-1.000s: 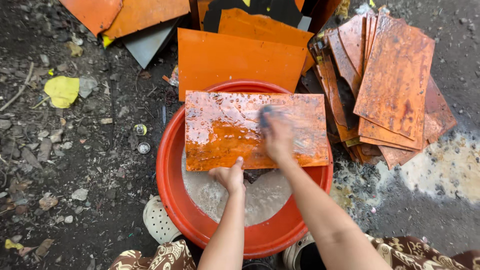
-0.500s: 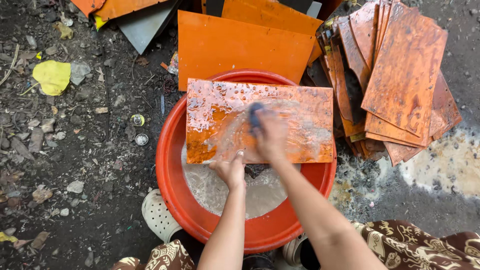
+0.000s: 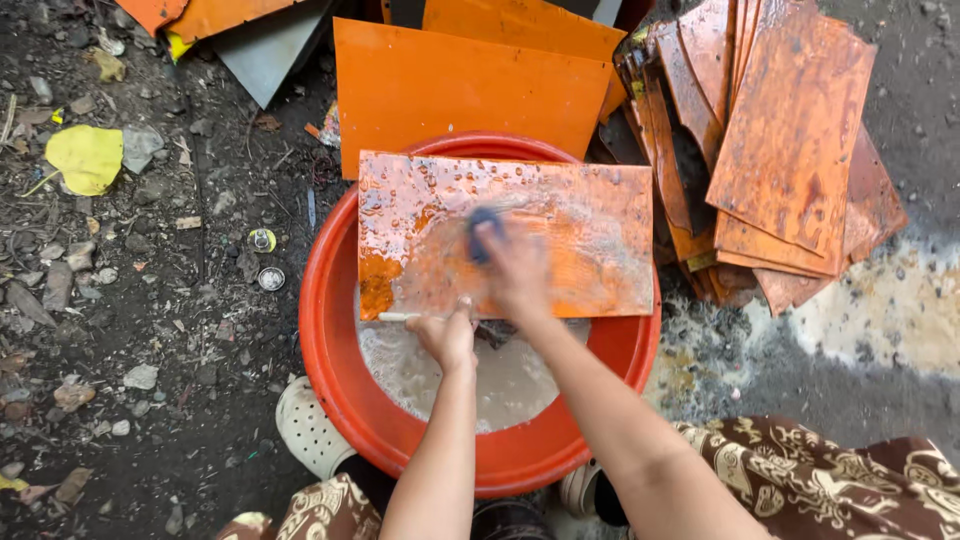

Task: The person washes orange rectangular tiles one by one using a blue cloth and soapy water in a red basin. They scrub each tile, rinse it in the basin, and place it on a growing stack of cleaned tiles beside the basin.

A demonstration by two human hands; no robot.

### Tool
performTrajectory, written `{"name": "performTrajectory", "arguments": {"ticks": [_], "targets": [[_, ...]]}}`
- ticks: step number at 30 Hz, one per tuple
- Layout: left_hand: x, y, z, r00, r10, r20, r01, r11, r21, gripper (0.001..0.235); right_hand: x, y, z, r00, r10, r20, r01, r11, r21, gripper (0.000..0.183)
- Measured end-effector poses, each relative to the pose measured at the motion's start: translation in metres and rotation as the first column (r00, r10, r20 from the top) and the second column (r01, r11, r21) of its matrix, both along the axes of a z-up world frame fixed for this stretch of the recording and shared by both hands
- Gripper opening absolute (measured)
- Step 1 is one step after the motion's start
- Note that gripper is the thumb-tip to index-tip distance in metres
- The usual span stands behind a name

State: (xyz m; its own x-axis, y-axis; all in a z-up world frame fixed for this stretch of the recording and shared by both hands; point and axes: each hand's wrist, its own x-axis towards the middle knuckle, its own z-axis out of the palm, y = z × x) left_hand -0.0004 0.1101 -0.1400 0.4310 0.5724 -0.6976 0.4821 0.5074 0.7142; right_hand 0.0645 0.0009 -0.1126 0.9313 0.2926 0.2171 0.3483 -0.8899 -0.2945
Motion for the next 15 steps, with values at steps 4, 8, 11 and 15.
{"name": "performTrajectory", "arguments": {"ticks": [4,8,11,15], "targets": [[0.000,0.002,0.002,0.973,-0.076,0.217,0.014,0.961,0.276,0.077,-0.053,-0.036,0.018,0.968,0.233,-0.096,-0.226,0.971,0.074,0.064],[0.001,0.005,0.015,0.999,0.007,0.047,-0.003,0.996,-0.087,0.078,-0.021,-0.127,0.030,0.975,-0.218,-0.033,0.216,0.975,-0.053,0.059],[0.005,0.006,0.030,1.000,-0.012,0.005,0.013,0.997,-0.074,0.085,0.027,-0.113,0.014,0.925,-0.378,0.038,0.377,0.926,0.023,0.060],[0.017,0.006,0.044,1.000,-0.017,-0.010,0.017,1.000,0.012,0.080,0.048,0.002,0.000,0.992,-0.120,0.035,0.121,0.992,-0.023,0.065]]}}
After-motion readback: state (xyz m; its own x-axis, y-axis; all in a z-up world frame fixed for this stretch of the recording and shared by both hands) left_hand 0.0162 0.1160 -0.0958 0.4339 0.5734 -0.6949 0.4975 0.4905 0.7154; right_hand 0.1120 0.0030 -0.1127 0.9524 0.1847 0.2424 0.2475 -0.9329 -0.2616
